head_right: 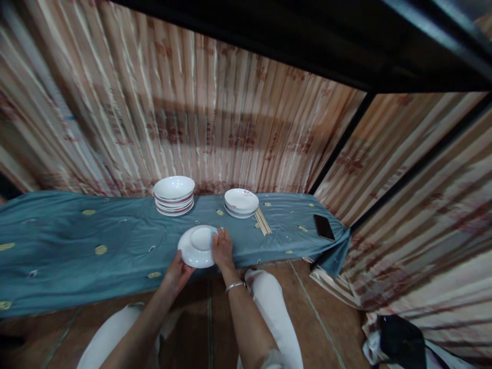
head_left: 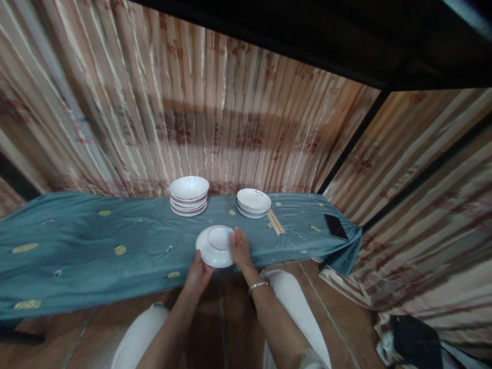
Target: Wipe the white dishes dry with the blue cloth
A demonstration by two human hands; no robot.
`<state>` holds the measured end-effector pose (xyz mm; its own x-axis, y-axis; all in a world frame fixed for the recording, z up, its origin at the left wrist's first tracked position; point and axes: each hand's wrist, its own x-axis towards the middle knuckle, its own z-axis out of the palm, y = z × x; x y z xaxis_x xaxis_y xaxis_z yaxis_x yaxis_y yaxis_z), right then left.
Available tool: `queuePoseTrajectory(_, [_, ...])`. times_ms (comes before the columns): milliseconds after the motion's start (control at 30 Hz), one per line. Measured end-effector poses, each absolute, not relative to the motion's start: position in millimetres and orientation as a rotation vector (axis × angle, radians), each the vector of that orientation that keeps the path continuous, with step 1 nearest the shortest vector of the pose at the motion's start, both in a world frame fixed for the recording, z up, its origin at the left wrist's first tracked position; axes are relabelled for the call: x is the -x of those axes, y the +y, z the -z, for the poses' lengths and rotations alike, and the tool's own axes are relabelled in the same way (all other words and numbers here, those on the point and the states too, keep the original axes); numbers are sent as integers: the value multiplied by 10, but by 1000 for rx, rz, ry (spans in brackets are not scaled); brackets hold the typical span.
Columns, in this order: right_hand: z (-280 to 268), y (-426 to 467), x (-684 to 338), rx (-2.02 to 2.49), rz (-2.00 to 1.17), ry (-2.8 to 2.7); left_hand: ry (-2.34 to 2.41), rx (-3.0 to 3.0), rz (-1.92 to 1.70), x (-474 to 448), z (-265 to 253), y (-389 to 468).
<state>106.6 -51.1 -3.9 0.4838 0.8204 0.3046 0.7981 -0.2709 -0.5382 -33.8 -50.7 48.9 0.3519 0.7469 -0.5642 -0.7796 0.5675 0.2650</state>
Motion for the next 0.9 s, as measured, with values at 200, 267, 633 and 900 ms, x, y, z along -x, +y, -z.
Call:
queuePoseTrajectory(200, [198, -780, -784, 1981, 86, -1182, 797, 28, -1061, 316, -556, -537])
queuePoseTrajectory(267, [234, -858, -687, 1905, 117, -1145, 807, 2, -1058, 319, -557, -544])
queuePoseTrajectory(633, [215, -1155, -257, 2026, 180, -1184, 808, -35, -1035, 314, -505, -539])
queuePoseTrajectory(900, [180, -1196, -151, 1885, 305, -1550, 849, -38, -1003, 379, -480, -551])
